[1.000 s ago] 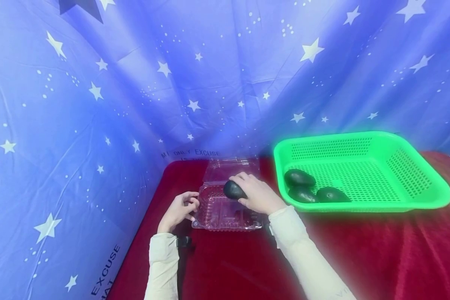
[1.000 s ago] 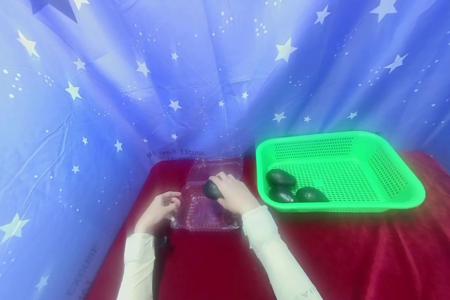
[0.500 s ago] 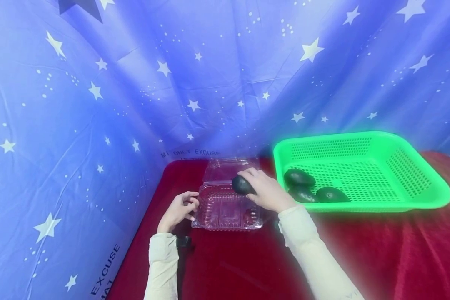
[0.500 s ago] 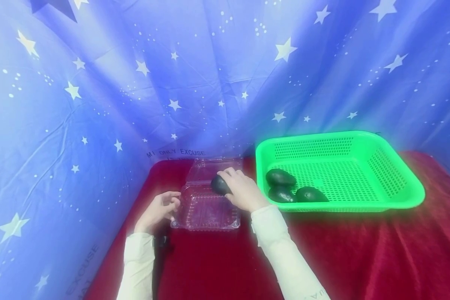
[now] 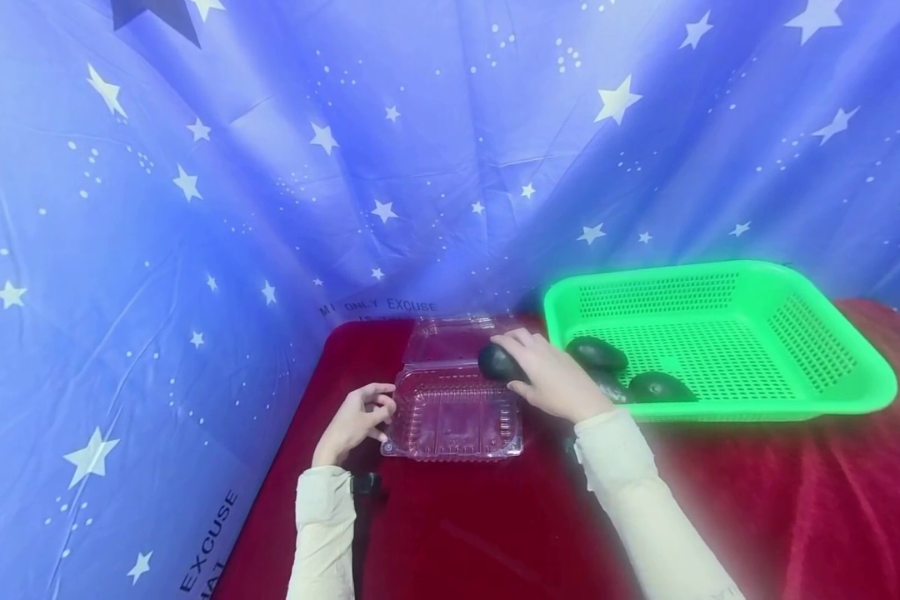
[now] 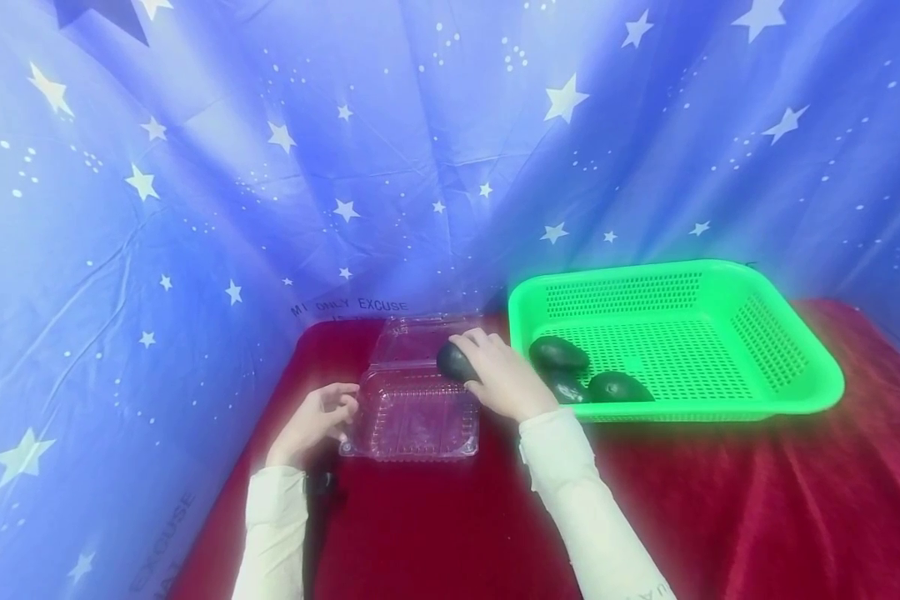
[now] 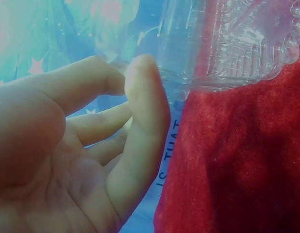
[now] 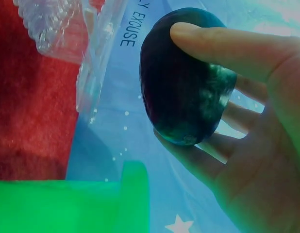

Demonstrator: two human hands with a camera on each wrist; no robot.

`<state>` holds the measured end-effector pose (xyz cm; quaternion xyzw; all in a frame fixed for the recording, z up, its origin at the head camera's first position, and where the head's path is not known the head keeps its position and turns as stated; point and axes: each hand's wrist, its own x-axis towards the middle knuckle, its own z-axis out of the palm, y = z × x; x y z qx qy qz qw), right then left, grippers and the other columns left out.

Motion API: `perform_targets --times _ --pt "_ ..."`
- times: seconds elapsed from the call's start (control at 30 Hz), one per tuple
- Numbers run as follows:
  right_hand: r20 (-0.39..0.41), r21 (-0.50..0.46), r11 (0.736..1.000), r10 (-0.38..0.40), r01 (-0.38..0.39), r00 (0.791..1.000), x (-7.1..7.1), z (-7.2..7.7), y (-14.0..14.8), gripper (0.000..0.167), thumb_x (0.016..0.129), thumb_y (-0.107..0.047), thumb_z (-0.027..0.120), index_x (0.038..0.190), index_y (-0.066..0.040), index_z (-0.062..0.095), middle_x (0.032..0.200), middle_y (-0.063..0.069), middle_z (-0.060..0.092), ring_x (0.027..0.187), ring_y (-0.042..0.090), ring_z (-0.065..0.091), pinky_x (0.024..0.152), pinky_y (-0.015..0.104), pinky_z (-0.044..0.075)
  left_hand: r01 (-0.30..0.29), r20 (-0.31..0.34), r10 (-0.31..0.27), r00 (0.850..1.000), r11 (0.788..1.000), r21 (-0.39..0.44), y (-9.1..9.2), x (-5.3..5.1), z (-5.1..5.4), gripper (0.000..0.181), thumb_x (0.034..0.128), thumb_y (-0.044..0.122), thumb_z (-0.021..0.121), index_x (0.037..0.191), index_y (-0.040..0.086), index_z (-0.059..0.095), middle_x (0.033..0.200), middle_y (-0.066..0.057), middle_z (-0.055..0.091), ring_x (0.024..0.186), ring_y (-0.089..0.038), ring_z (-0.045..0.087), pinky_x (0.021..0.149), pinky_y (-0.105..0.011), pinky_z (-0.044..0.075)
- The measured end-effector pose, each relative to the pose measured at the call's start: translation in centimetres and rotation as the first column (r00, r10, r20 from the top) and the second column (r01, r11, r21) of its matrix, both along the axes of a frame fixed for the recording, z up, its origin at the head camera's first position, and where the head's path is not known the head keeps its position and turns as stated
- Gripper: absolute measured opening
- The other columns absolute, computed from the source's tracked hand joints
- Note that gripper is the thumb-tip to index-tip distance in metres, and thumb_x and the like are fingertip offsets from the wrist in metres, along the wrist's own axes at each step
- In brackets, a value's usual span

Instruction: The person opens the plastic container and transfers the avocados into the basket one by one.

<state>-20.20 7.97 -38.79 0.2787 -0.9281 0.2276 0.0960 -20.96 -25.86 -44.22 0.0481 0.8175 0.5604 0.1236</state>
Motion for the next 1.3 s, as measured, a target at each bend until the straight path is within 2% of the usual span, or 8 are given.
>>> perform_targets --times 0.3,0.6,0.8,1.07,1.3 --pt "-0.013 -0.028 0.999 -0.017 0.017 1.000 -0.1 0.1 1.5 0.074 0.080 -0.008 0.081 0.145 -0.004 0.047 0.136 0.017 0.054 0.124 0.035 0.056 0.098 0.053 0.052 -0.003 -0.005 0.003 1.000 1.000 -0.009 0.0 -0.2 0.0 0.045 0.0931 -0.002 0.061 0.136 -0.008 0.051 0.098 -0.014 0.060 0.075 -0.015 0.057 0.051 -0.025 0.056" --pt "0.026 -0.045 0.997 -0.060 0.061 0.998 -0.1 0.0 2.8 0.075 0.080 -0.009 0.081 0.146 -0.007 0.046 0.139 0.015 0.053 0.129 0.036 0.052 0.102 0.057 0.048 0.006 -0.014 -0.006 1.000 1.000 -0.009 0.0 -0.2 0.1 0.045 0.0929 -0.002 0.060 0.136 -0.009 0.050 0.100 -0.018 0.060 0.075 -0.016 0.057 0.051 -0.025 0.056" --pt "0.052 -0.040 0.996 -0.073 0.076 0.996 0.2 0.3 3.4 0.075 0.083 -0.010 0.078 0.149 -0.007 0.041 0.145 0.017 0.048 0.132 0.038 0.048 0.103 0.058 0.047 -0.004 -0.004 0.004 1.000 1.000 -0.009 0.1 -0.1 0.0 0.045 0.0929 -0.003 0.060 0.136 -0.008 0.051 0.099 -0.016 0.061 0.075 -0.016 0.058 0.051 -0.025 0.056" --pt "0.107 -0.027 0.994 -0.107 0.110 0.989 0.6 0.7 4.4 0.075 0.087 -0.010 0.073 0.152 -0.008 0.036 0.155 0.020 0.037 0.143 0.041 0.033 0.114 0.061 0.032 -0.002 -0.005 0.002 1.000 1.000 -0.016 0.0 -0.1 -0.1 0.045 0.0930 -0.002 0.060 0.137 -0.008 0.050 0.100 -0.018 0.060 0.075 -0.016 0.058 0.051 -0.025 0.056" --pt "0.076 -0.045 0.995 -0.090 0.094 0.993 0.3 0.6 5.6 0.073 0.086 -0.008 0.072 0.150 -0.005 0.038 0.149 0.020 0.043 0.137 0.041 0.041 0.111 0.060 0.037 0.003 -0.011 -0.003 1.000 1.000 -0.012 -0.1 -0.2 -0.3 0.045 0.0932 -0.002 0.061 0.137 -0.009 0.050 0.099 -0.017 0.060 0.075 -0.016 0.057 0.051 -0.025 0.056"
